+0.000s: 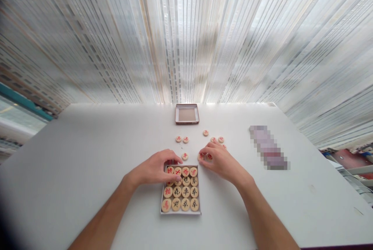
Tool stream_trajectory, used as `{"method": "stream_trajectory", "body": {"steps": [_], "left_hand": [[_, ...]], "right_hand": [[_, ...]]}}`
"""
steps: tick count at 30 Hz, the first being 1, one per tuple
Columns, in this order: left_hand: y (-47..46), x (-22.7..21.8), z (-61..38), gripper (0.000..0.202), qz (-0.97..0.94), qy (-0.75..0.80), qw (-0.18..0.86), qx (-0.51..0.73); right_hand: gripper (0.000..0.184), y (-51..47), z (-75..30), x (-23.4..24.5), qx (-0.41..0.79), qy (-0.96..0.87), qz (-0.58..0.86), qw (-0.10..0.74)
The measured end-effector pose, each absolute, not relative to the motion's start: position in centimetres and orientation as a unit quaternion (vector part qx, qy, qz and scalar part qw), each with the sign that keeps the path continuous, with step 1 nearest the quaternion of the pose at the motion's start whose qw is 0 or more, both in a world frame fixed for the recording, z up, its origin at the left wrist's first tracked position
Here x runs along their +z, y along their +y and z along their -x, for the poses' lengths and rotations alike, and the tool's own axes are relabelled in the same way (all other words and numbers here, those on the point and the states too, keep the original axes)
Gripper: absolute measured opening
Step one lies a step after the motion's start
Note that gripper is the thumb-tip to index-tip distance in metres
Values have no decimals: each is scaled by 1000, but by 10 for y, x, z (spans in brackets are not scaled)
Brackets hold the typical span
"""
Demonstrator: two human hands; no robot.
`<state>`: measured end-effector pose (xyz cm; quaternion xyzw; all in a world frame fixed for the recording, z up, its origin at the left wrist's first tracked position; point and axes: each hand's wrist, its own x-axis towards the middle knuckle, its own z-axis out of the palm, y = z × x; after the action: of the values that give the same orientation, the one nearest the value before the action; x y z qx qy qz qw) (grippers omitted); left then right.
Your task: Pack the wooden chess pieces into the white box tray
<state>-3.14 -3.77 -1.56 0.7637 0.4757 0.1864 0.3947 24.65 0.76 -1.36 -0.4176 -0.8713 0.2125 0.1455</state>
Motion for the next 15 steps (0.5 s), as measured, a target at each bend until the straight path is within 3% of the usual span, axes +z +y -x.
{"method": "stream_trajectory", "body": {"steps": [15], "left_hand": [[-38, -20, 30, 26, -764, 473, 390, 200]], "right_hand": [[13, 2, -236, -14, 261, -846, 389, 255]]}}
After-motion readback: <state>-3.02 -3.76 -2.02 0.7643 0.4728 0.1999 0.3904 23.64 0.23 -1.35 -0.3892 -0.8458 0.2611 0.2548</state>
